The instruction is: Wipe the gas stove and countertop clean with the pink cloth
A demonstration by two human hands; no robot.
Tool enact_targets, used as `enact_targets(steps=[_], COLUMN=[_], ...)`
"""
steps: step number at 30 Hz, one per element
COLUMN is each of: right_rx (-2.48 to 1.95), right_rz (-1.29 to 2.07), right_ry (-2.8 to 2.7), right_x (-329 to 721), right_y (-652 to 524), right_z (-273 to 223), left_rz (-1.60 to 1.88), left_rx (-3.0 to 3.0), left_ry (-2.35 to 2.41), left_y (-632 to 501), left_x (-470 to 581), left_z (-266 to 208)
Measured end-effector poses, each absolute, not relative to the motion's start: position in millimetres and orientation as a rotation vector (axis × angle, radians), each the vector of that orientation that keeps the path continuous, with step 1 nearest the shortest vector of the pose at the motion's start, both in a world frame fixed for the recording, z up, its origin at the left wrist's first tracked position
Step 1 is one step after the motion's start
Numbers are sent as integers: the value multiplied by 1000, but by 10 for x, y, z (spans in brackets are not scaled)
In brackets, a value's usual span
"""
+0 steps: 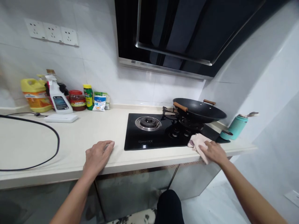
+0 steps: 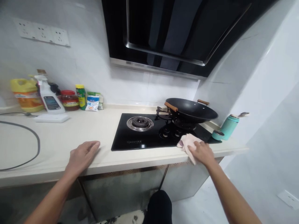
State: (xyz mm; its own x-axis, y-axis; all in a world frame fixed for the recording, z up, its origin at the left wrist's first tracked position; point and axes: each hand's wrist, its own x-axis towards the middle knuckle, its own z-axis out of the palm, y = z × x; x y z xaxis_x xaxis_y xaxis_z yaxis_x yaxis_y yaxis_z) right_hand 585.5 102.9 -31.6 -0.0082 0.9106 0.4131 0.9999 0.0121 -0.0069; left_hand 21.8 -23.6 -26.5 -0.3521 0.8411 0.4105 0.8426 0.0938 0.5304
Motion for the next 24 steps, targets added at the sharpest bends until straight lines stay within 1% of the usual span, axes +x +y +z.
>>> enact_targets(steps=[4, 7, 11, 14, 16, 18, 19, 20, 21, 24], right_rx=[-1873, -1760, -1426, -1123, -955, -878, -871, -882, -903, -1056], right_rz=[-443, -373, -217, -45, 213, 507, 591, 611, 560, 221], right_ry=[-2150, -2202, -2306, -2301, -2258, -2145, -2071, -2004, -1956, -1925], right_x=[4857, 4029, 3049, 2583, 2473, 2544, 2642, 2777, 2941, 3508], right_y=[736, 496, 222, 121, 118, 157, 189, 228, 275, 456], right_z=[-285, -207, -208, -276, -304, -299, -285, -266, -244, -187], left_rz=[-1132, -1131, -1116, -1135, -1156, -1172, -1177, -1179, -1180, -1186], left_rx=[-1804, -1797, -1808, -1814, -1827, -1844, -1852, -1856, -1859, -1864], left_ry=[-2297, -2276, -2260, -2226, -2216, -2215, -2212, -2209, -2204, -2191], left_y=[-237, -244, -265, -284, -295, -308, -316, -325, -334, -359], left_x=[223, 226, 224, 206, 192, 186, 188, 193, 202, 241], left_z=[-275, -275, -272, -281, -286, -284, -281, -277, -272, -258])
